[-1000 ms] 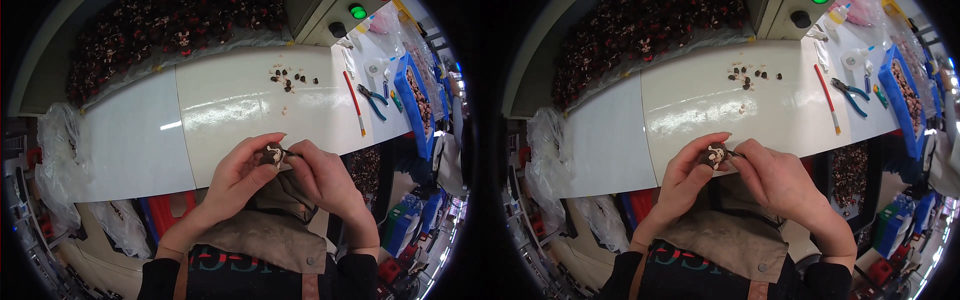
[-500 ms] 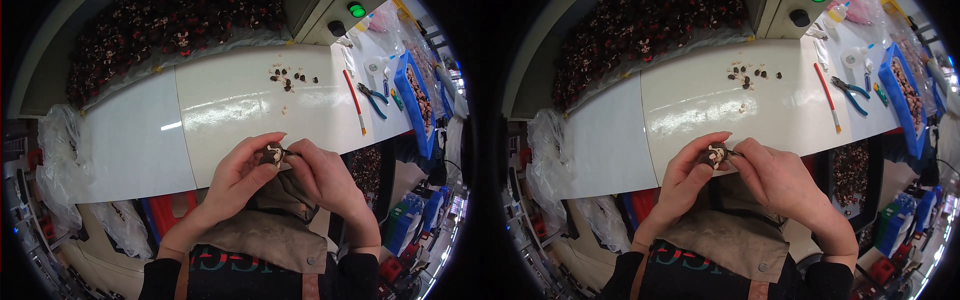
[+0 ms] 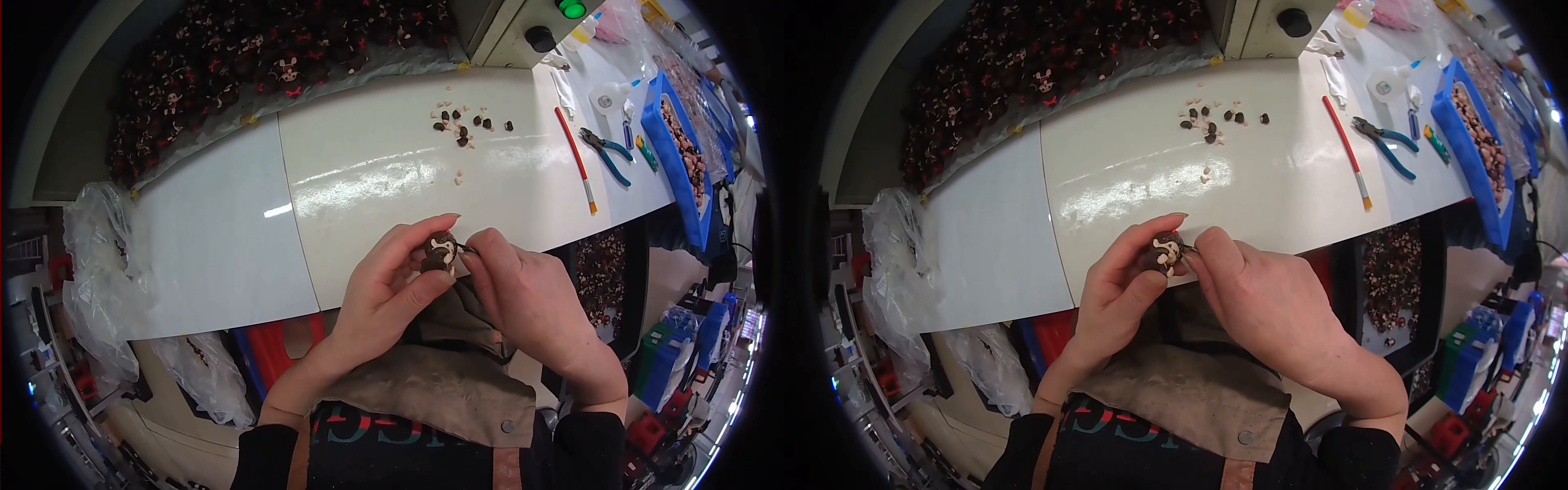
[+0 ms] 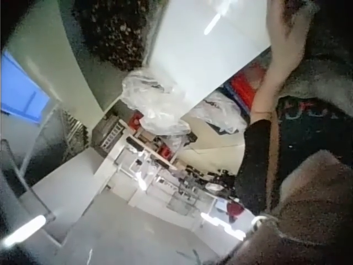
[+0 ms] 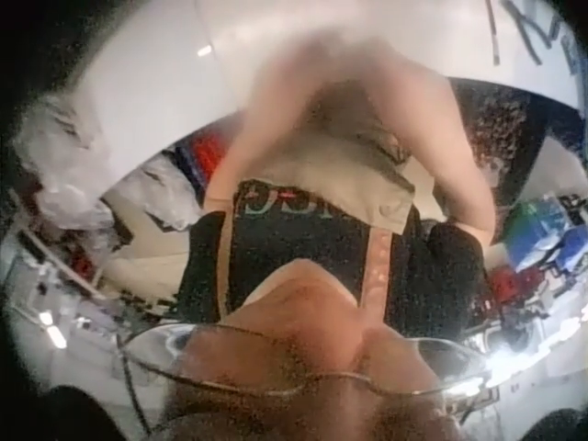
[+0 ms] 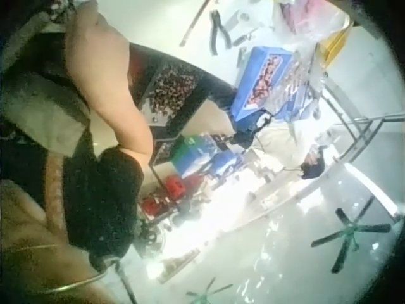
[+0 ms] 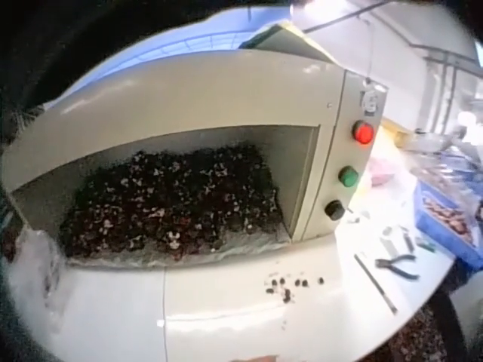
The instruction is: Assembling and decorating small toy figurines using glue, a marker, and pliers at a factory workbench.
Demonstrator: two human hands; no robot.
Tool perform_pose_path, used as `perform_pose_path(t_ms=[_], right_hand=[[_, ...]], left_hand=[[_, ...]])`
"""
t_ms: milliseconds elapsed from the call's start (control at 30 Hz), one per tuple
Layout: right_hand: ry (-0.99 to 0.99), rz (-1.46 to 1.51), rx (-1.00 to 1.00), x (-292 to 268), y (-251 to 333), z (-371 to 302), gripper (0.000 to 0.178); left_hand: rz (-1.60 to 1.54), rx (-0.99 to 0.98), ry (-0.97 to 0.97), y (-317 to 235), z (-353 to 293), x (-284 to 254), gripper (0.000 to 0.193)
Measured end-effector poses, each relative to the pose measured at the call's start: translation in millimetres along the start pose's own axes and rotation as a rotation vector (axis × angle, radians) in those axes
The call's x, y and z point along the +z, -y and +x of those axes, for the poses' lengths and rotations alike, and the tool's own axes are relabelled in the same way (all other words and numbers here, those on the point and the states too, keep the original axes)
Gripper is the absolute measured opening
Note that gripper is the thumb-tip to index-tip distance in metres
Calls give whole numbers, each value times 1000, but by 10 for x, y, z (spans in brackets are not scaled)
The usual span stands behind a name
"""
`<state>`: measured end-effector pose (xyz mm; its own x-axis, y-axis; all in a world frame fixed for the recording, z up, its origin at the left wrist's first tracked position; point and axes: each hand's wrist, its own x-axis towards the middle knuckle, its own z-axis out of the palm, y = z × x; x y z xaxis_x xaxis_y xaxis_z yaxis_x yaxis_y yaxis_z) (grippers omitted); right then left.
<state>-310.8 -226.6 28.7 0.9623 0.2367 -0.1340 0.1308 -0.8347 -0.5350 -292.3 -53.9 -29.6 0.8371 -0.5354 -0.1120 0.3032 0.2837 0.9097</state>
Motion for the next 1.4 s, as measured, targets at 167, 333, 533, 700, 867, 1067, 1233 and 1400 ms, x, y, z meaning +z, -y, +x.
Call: perform_pose_path(t_ms=[167,333,533,700,867,1067,1233,1400], right_hand=[[72,-36,33,-12,61,7,12],[86,-27,17,-9,90,18,13],[154,95,46,-28,62,-1,13],[214,112,67,-41,50,-24,14],[254,95,45,-67,-12,-21,15],[309,200,40,-176,-204,33,16],[319,349,1,-173,-310,43,19],[404,483,38,-223,-325,69,26]], left_hand=[[0,-8,1,-3,-24,-46,44],[16,8,11,16,-50,-88,44],[85,30,15,50,-94,-90,43],[92,31,40,67,-135,-106,42],[70,-9,56,74,-113,-98,40],[84,-28,72,105,30,-16,40],[67,-52,84,94,43,12,41],[75,-46,94,89,50,10,42]])
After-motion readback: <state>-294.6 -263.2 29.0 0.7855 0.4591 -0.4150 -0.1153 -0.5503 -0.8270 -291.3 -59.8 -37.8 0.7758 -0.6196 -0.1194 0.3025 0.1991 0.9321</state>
